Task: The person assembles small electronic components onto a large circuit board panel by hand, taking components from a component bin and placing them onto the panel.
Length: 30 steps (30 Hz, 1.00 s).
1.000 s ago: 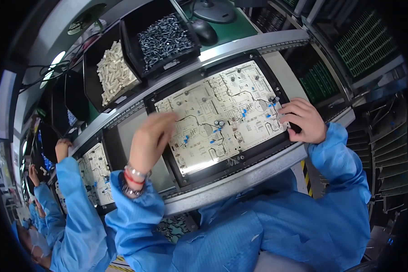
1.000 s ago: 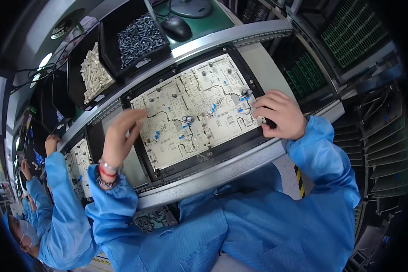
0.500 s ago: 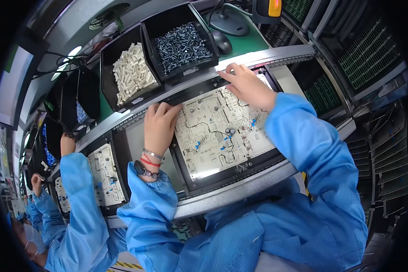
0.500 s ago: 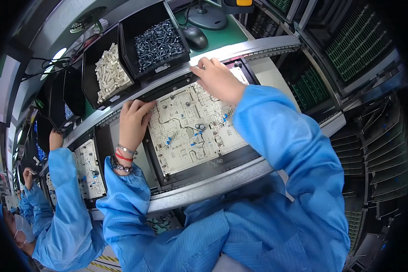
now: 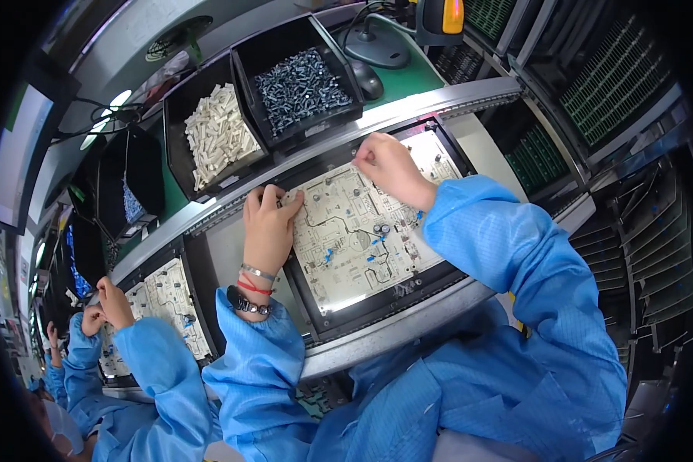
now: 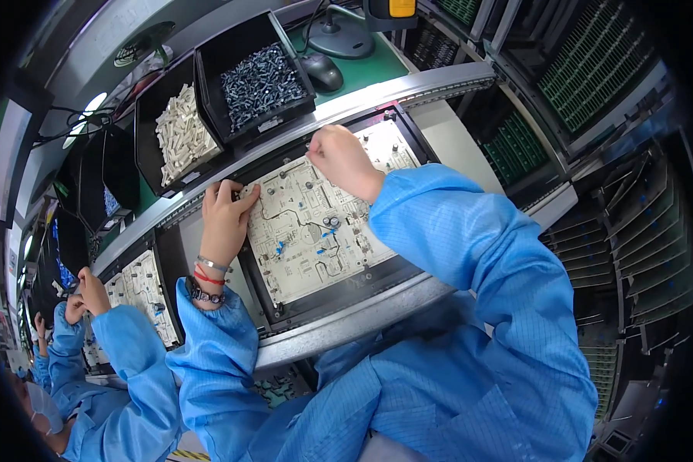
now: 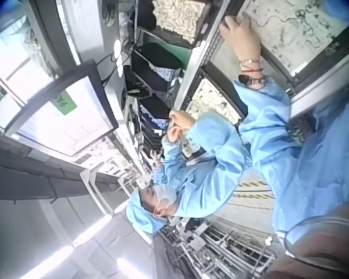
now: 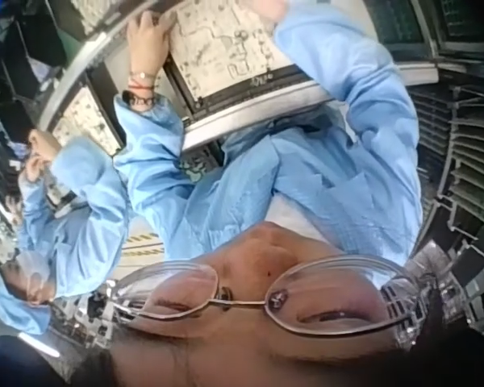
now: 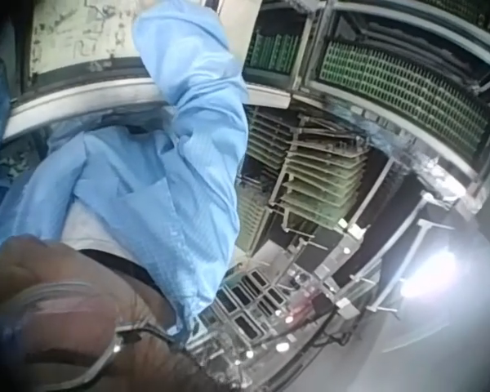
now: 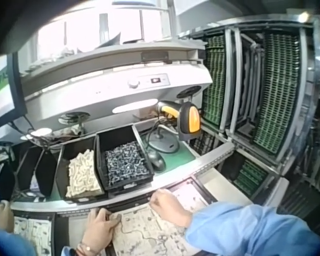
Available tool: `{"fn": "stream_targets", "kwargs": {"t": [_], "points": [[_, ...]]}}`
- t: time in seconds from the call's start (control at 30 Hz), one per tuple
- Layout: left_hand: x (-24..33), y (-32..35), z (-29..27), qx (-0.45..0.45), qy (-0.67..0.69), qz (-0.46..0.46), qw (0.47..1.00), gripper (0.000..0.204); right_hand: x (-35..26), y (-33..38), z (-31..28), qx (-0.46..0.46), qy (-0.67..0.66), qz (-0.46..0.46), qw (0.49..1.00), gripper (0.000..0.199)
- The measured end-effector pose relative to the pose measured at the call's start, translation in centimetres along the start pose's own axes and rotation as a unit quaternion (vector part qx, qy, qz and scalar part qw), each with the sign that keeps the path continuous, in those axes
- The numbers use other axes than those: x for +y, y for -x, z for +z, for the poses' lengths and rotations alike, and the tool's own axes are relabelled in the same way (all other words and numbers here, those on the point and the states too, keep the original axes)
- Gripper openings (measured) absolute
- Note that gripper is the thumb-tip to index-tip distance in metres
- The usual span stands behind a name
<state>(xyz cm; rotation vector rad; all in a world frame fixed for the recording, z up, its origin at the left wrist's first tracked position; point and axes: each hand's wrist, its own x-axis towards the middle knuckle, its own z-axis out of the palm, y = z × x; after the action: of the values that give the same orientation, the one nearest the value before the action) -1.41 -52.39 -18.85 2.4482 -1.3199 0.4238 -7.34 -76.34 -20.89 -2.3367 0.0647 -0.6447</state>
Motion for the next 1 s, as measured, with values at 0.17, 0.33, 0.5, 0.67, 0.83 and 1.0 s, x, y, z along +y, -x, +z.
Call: {"fn": "stream_targets", "kwargs": {"t": [0.17,0.33,0.5,0.67,0.83,1.0], "points": [[0.3,1.2,0.2,0.012,-0.010,-0.013,1.000,0.034,0.9,-0.8,-3.2,0.008,0.156,-0.093,0.983,0.016],[-1.0,1.4,-1.0,-0.001,0.008,0.027,1.000,0.037,5.4,0.1,-9.7,0.039,0.332,0.030,0.942,0.014],[-1.5,1.9,-2.7,-0.058,0.031,-0.178,0.982,0.048,6.2,-0.5,-9.1,0.040,0.346,0.001,0.937,0.013],[-1.6,2.5,-1.2,-0.153,0.059,-0.187,0.969,0.076,5.5,0.0,-7.3,0.071,0.182,0.115,0.974,0.017],[-0.7,2.5,-1.1,-0.147,0.034,-0.205,0.967,0.076,-0.9,-1.7,-9.8,-0.129,0.316,0.054,0.938,0.015],[1.1,2.3,0.6,-0.114,0.184,-0.199,0.956,0.070,-6.5,-9.0,-2.8,-0.077,0.076,-0.286,0.952,0.022]]}}
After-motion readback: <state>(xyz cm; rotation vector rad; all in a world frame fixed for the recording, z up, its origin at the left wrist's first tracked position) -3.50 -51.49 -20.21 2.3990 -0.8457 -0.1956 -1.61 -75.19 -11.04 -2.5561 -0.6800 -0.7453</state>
